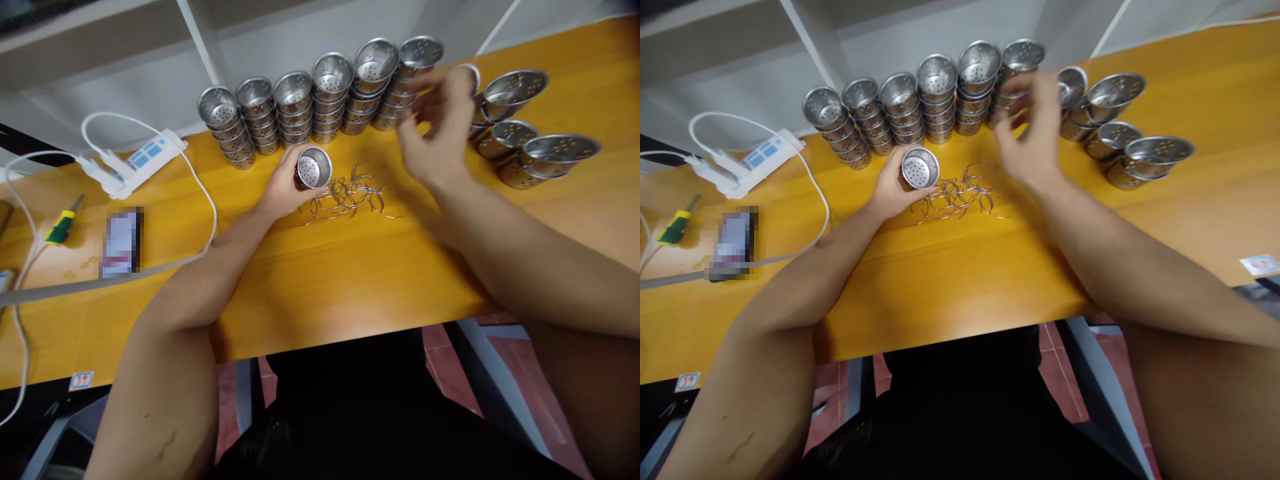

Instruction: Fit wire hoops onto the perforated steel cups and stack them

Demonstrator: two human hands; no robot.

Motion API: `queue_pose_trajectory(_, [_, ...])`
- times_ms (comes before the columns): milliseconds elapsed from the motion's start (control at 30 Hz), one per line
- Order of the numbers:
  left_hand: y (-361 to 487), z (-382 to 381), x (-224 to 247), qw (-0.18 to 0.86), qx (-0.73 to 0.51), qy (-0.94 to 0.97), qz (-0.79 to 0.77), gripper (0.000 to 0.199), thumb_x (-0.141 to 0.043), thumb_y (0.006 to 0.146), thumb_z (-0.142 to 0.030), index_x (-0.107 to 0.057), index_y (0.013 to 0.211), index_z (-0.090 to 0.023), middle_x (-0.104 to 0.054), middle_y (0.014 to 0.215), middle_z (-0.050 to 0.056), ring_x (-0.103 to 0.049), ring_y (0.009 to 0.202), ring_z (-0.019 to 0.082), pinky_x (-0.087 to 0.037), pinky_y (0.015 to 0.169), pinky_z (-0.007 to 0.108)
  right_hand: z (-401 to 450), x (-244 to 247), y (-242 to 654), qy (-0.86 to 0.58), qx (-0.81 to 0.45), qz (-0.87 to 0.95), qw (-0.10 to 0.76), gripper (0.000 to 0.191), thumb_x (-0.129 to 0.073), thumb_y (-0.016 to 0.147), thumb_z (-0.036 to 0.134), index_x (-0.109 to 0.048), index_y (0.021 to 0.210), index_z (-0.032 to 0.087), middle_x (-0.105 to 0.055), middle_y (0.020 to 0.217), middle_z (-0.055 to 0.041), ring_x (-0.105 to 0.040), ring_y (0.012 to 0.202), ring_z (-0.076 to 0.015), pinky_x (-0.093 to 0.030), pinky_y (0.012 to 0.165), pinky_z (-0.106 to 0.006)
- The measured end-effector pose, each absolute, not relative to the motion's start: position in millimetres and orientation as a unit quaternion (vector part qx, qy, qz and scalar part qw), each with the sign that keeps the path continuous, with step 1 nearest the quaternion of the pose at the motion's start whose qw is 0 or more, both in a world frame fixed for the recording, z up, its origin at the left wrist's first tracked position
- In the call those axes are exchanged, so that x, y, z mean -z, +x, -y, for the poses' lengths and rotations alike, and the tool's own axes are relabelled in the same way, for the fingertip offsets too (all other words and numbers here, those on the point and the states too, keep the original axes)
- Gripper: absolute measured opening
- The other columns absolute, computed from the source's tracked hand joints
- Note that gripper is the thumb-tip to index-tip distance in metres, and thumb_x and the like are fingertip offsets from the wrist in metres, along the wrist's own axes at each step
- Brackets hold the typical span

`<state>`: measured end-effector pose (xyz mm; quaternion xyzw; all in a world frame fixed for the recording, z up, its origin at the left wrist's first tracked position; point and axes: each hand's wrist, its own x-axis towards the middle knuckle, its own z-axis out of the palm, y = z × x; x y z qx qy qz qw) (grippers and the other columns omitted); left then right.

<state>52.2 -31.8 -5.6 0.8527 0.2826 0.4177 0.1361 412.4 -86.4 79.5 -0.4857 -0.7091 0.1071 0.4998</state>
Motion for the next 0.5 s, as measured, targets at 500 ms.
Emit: queue_pose_trajectory(500, [53.3,59.9,-17.9,0.110,-0.413,0.880,-0.207,0.089,-0.065,0.110,-0.109,-0.061,0.165,-0.039,-0.069,0.153,0.013,-0.077,0.144,0.040,-0.074,0.122,0.074,150.4,-51.7,316.3,-0.297,-0.172,0.867,0.360,0.045,-0.060,0.131,0.045,-0.080,0.166,0.026,-0.079,0.161,-0.0205,-0.082,0.141,-0.0450,-0.073,0.125,-0.067])
